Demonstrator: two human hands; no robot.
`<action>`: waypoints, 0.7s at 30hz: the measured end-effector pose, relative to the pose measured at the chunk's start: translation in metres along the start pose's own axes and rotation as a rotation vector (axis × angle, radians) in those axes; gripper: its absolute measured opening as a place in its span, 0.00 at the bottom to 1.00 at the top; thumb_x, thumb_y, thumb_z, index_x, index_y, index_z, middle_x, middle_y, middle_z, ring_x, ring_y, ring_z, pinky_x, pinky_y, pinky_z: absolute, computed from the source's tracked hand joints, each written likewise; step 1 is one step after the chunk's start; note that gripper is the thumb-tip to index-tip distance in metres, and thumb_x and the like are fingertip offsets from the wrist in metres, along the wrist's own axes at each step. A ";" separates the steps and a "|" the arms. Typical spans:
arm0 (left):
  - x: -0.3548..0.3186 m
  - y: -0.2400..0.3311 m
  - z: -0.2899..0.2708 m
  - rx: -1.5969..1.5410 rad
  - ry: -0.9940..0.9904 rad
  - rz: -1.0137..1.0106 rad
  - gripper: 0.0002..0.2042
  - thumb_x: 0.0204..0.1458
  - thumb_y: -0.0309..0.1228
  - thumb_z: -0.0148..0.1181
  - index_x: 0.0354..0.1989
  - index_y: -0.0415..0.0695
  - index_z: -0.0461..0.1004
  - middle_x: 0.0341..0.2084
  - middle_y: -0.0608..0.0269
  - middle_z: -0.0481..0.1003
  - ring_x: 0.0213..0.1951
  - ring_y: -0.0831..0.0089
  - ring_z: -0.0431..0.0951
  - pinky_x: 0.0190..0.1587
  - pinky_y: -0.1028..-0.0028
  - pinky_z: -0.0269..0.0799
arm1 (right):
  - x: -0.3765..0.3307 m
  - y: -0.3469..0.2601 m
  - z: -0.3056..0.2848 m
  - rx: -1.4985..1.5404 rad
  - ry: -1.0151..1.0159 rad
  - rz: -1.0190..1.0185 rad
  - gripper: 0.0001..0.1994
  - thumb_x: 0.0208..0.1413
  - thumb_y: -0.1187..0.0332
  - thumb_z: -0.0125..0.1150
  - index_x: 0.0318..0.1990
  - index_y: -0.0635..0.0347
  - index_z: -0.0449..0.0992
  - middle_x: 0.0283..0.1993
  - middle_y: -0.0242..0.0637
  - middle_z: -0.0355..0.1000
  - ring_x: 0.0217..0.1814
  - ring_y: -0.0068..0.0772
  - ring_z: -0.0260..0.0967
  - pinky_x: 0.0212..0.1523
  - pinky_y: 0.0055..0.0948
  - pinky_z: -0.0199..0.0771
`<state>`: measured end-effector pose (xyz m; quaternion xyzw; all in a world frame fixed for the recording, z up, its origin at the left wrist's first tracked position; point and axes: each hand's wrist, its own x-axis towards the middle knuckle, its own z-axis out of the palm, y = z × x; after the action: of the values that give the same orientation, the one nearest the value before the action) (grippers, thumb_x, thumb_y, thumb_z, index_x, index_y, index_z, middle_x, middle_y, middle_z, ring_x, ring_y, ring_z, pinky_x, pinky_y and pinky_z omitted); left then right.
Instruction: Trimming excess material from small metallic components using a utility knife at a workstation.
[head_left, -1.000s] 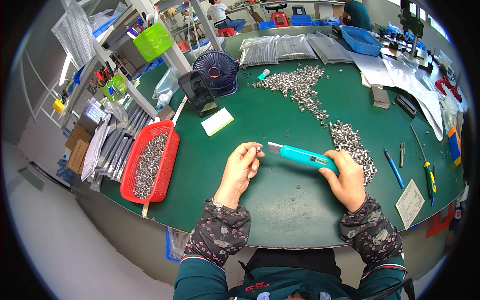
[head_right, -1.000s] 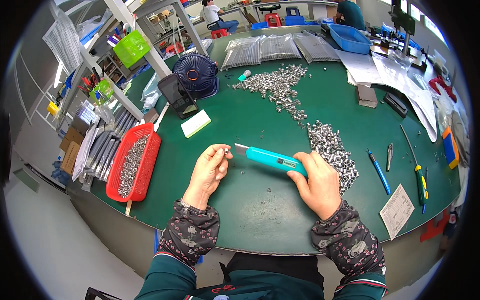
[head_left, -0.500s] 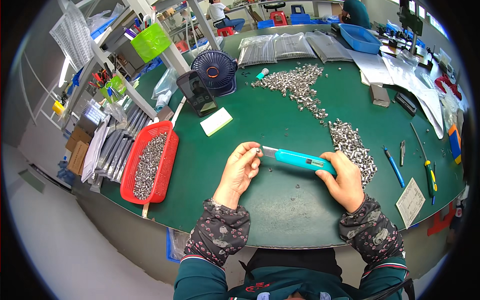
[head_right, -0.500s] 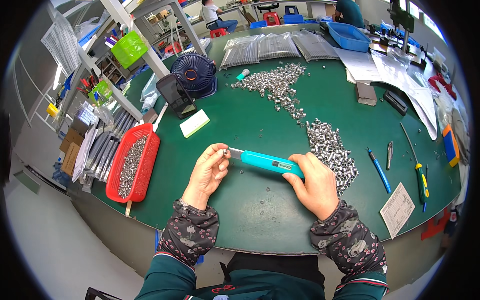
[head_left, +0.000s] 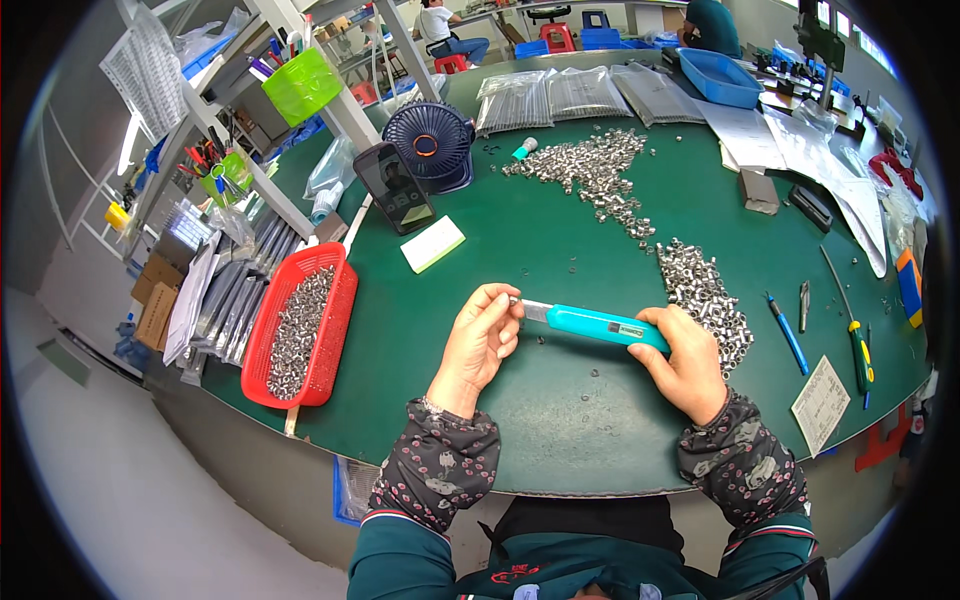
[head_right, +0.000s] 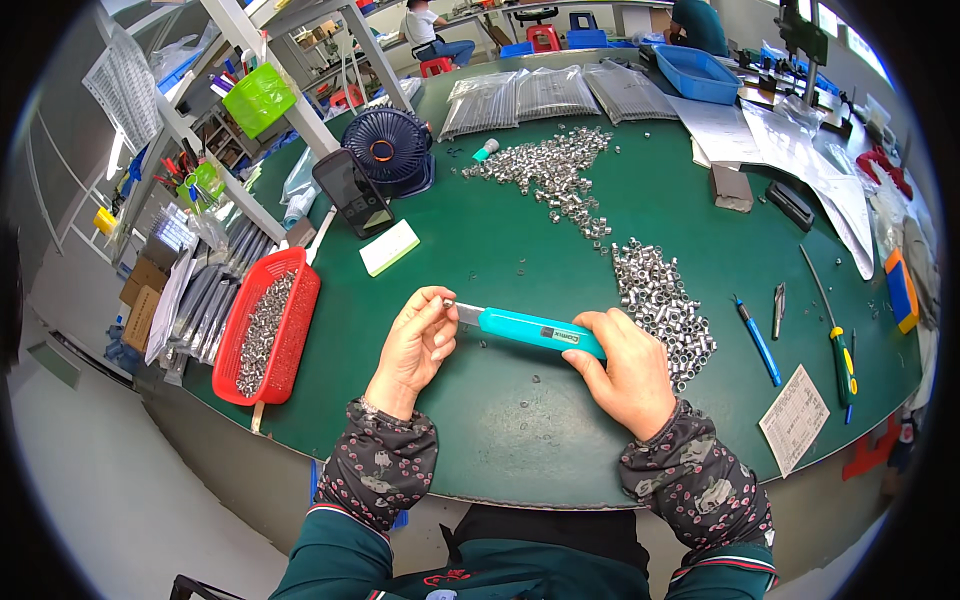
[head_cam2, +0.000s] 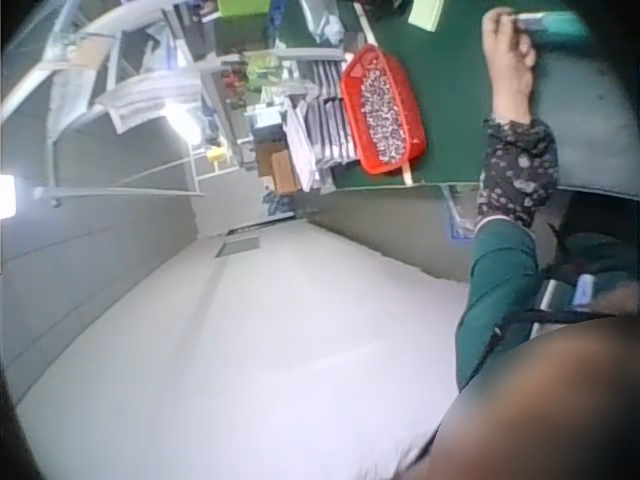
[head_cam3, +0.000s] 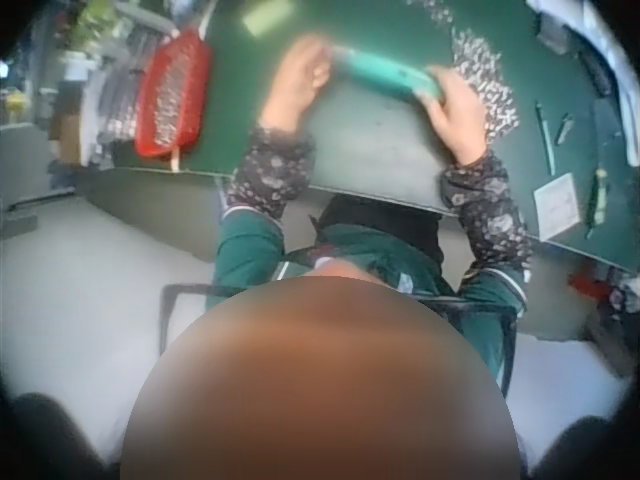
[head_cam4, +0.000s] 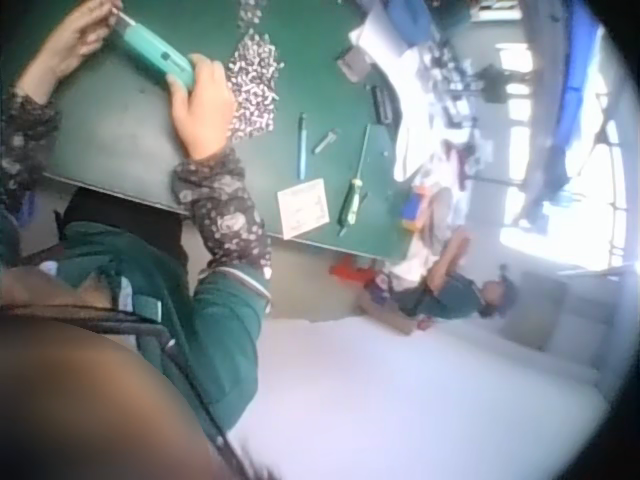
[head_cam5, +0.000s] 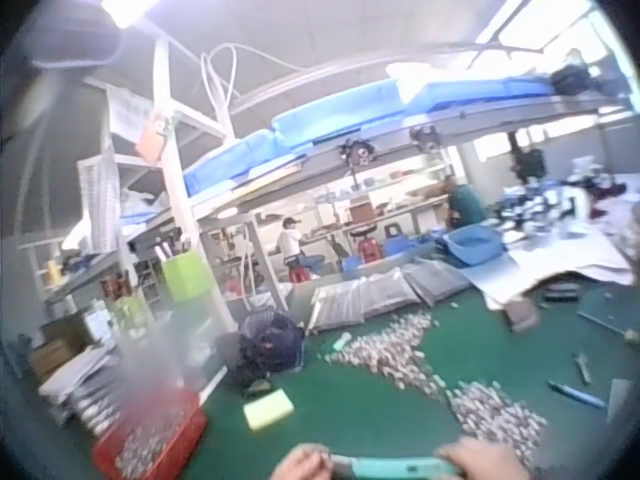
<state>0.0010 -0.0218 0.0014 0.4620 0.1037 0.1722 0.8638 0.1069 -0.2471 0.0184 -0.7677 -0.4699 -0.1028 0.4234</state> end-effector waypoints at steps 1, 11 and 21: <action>0.000 0.000 0.000 0.001 0.003 0.000 0.05 0.52 0.28 0.49 0.35 0.43 0.66 0.24 0.66 0.67 0.17 0.84 0.61 0.13 0.87 0.54 | 0.000 0.000 0.000 0.001 0.005 0.000 0.12 0.41 0.69 0.60 0.34 0.60 0.68 0.25 0.39 0.63 0.24 0.40 0.64 0.24 0.32 0.63; -0.002 0.000 0.002 0.042 0.036 -0.011 0.05 0.52 0.30 0.50 0.32 0.42 0.68 0.21 0.67 0.67 0.16 0.86 0.60 0.13 0.87 0.54 | -0.001 0.003 0.001 0.067 -0.031 0.047 0.12 0.43 0.65 0.58 0.34 0.61 0.69 0.27 0.40 0.66 0.25 0.40 0.66 0.26 0.31 0.65; 0.001 -0.003 0.000 0.107 0.002 -0.008 0.08 0.52 0.33 0.50 0.27 0.41 0.67 0.16 0.70 0.63 0.14 0.87 0.58 0.11 0.88 0.51 | 0.000 0.011 -0.001 0.117 -0.156 0.115 0.13 0.44 0.62 0.57 0.35 0.60 0.70 0.27 0.39 0.67 0.27 0.40 0.66 0.28 0.32 0.65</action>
<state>0.0023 -0.0229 -0.0017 0.5068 0.1155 0.1636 0.8385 0.1160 -0.2500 0.0124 -0.7730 -0.4619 0.0090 0.4348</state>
